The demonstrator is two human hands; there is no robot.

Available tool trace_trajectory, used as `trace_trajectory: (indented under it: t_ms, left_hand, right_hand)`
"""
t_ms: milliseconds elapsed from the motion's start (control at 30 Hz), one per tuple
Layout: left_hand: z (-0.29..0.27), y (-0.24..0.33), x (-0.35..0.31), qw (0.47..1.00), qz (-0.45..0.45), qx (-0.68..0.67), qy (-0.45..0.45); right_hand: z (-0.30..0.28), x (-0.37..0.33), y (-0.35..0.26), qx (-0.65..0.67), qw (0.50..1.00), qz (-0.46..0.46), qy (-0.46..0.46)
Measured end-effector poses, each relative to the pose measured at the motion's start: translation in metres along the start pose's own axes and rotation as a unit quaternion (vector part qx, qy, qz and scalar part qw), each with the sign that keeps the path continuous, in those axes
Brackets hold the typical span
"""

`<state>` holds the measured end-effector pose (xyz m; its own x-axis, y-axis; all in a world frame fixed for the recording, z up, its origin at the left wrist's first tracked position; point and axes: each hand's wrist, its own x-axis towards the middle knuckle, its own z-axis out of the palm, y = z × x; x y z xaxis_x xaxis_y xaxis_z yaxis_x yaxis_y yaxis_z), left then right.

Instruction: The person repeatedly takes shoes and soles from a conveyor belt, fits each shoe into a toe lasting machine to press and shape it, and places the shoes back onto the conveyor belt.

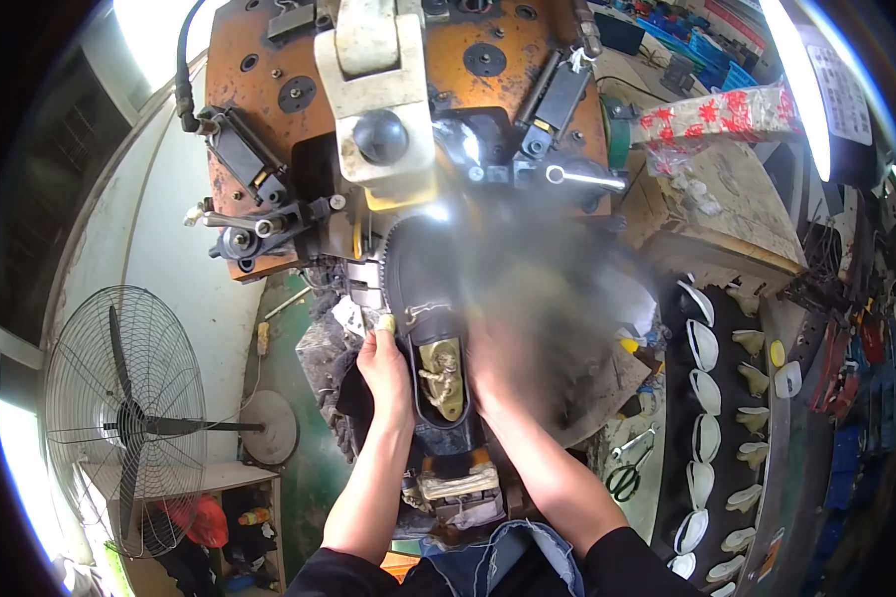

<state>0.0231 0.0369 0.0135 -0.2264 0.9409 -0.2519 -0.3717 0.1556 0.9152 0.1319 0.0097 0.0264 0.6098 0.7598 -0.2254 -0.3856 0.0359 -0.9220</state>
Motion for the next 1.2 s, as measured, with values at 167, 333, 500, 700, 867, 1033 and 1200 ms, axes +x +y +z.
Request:
trace_trajectory:
  t_ms: [167,333,500,700,867,1033,1200]
  left_hand:
    - [-0.001,0.008,-0.008,0.999,-0.041,-0.009,-0.018]
    - [-0.097,-0.027,0.016,0.995,0.045,0.064,0.058]
    - [-0.097,-0.006,0.009,0.995,-0.022,0.084,-0.048]
    - [-0.008,0.022,0.01,0.978,-0.162,-0.096,-0.09]
    - [0.006,0.024,-0.003,0.978,-0.169,-0.113,-0.041]
    - [-0.002,0.014,-0.007,0.974,-0.129,-0.179,-0.05]
    - [-0.002,0.027,0.002,0.985,-0.117,-0.118,-0.055]
  right_hand:
    - [-0.003,-0.007,-0.007,-0.14,0.988,-0.069,0.0]
    - [-0.136,0.081,0.089,-0.453,0.853,-0.25,0.074]
    - [-0.107,0.076,0.05,-0.318,0.924,-0.212,0.007]
    - [0.002,0.03,-0.002,0.051,0.98,0.137,-0.138]
    - [0.006,0.028,0.018,0.045,0.995,0.062,-0.06]
    - [0.009,-0.004,-0.026,-0.219,0.968,-0.118,-0.034]
    - [0.01,0.01,0.006,0.108,0.992,0.063,-0.03]
